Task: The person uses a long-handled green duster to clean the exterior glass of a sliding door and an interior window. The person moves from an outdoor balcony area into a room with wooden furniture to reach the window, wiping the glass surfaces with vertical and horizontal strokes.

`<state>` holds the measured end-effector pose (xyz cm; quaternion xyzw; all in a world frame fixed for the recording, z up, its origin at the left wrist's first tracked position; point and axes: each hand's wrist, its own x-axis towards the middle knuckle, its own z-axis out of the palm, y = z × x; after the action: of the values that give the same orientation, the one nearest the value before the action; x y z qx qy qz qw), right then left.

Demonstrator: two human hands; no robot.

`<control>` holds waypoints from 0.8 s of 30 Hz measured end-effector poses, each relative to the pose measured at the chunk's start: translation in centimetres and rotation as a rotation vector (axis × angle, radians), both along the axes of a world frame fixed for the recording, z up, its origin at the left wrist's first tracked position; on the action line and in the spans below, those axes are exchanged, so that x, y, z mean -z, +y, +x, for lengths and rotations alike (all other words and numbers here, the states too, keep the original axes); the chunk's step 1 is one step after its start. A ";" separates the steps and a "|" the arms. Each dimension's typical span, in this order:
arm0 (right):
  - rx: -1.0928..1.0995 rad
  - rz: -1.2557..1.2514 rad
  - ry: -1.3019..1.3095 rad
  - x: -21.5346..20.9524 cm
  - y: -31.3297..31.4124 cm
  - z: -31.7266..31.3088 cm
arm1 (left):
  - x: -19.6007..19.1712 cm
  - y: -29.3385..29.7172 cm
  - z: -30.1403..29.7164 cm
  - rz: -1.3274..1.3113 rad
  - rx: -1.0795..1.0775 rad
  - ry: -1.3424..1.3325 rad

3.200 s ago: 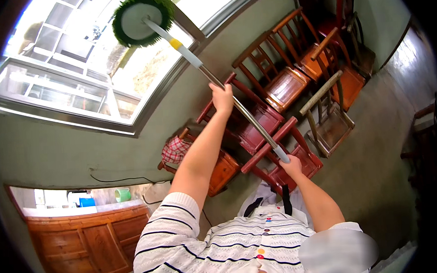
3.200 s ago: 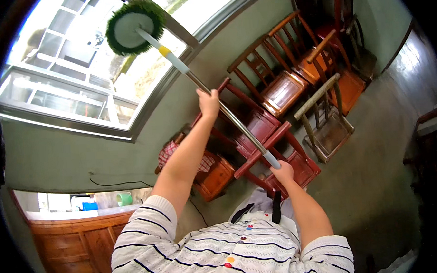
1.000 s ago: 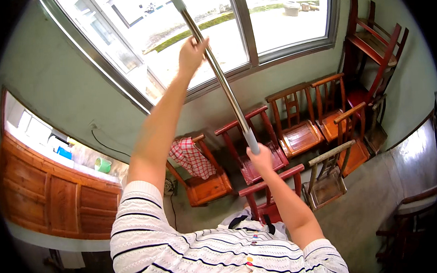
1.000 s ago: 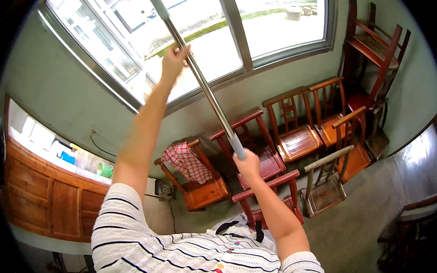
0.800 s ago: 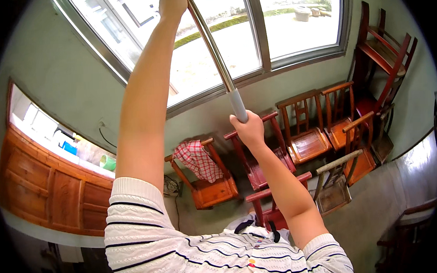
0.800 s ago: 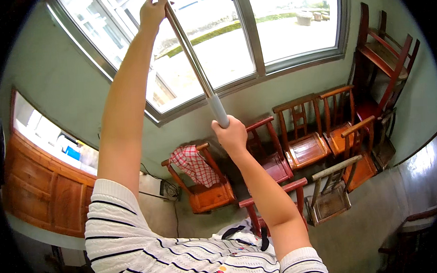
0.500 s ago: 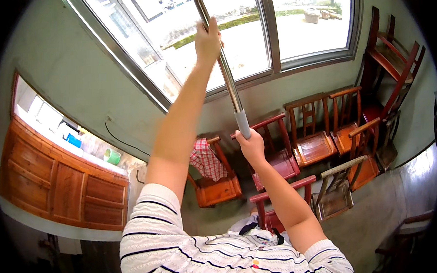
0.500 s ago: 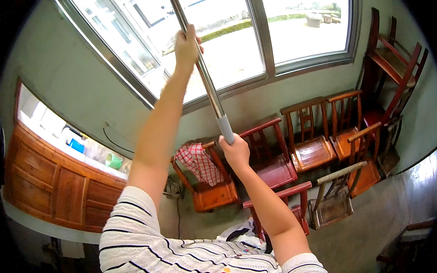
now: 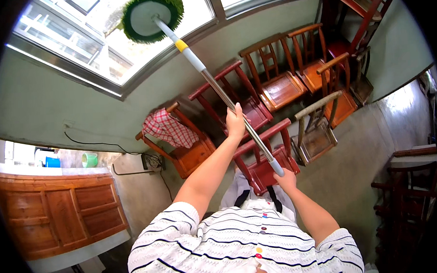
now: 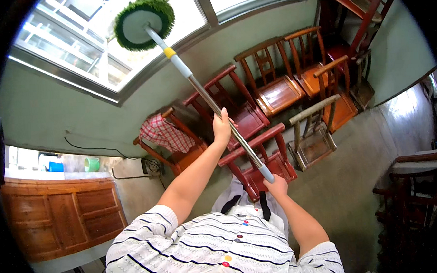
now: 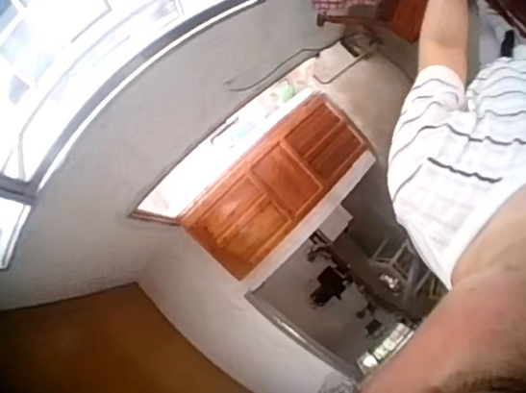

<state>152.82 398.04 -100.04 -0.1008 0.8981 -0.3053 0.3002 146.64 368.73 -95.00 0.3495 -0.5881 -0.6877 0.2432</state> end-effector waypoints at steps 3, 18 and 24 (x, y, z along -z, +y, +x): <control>0.028 0.114 0.050 -2.1 3.4 1.7 | 1.9 2.5 1.4 0.128 -0.001 -0.079; 0.074 -0.130 0.300 -3.0 -5.4 1.6 | -8.9 -4.9 1.9 0.026 0.071 0.087; 0.034 -0.407 0.401 -7.3 -14.5 -3.7 | -18.9 -11.9 -0.5 -0.224 0.080 0.276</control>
<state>149.08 383.52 -92.75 -0.2024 0.8613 -0.4581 0.0851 146.11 356.87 -76.05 0.1991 -0.6354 -0.6684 0.3316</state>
